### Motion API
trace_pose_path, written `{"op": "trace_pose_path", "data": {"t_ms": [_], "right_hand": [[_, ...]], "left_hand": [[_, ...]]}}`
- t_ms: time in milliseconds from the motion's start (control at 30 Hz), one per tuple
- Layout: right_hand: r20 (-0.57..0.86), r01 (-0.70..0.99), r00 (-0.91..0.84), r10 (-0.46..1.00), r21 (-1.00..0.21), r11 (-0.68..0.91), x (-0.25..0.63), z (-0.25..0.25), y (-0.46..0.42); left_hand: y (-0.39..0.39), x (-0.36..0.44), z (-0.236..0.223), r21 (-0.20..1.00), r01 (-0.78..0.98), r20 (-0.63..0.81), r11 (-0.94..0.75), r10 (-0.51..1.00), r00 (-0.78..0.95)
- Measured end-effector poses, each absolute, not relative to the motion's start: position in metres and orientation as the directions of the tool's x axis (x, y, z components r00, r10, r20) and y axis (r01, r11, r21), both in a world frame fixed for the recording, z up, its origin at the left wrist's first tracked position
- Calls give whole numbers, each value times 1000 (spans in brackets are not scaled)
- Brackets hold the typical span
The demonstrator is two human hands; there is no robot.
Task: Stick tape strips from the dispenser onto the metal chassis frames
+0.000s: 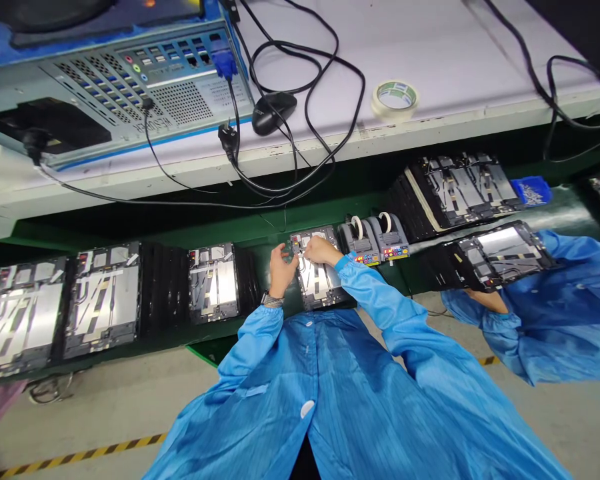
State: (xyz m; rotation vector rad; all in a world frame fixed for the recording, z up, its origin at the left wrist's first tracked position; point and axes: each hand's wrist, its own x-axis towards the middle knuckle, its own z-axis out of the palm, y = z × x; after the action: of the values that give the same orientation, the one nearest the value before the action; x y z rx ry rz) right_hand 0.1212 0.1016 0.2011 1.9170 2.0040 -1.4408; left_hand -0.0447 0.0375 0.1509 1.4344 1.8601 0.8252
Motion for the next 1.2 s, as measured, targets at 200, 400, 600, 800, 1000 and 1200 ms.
{"op": "trace_pose_path", "data": {"t_ms": [200, 400, 600, 800, 1000, 1200], "right_hand": [[-575, 812, -257, 777, -564, -149, 119, 204, 102], [-614, 833, -269, 742, -535, -140, 119, 215, 105], [-617, 779, -243, 749, -584, -228, 131, 231, 105], [-587, 630, -274, 762, -708, -319, 151, 219, 100], [-586, 482, -242, 774, -765, -428, 165, 199, 95], [-566, 504, -190, 802, -757, -415, 170, 184, 92]], "left_hand": [[40, -29, 180, 597, 769, -148, 229, 973, -175], [43, -20, 187, 580, 780, -166, 235, 971, -169], [48, -37, 158, 803, 514, -240, 300, 954, -181], [39, -55, 140, 876, 129, -444, 465, 881, -163], [-14, -36, 176, 768, 625, 201, -138, 979, -31], [-36, -6, 190, 455, 759, 59, -466, 866, 496]]}}
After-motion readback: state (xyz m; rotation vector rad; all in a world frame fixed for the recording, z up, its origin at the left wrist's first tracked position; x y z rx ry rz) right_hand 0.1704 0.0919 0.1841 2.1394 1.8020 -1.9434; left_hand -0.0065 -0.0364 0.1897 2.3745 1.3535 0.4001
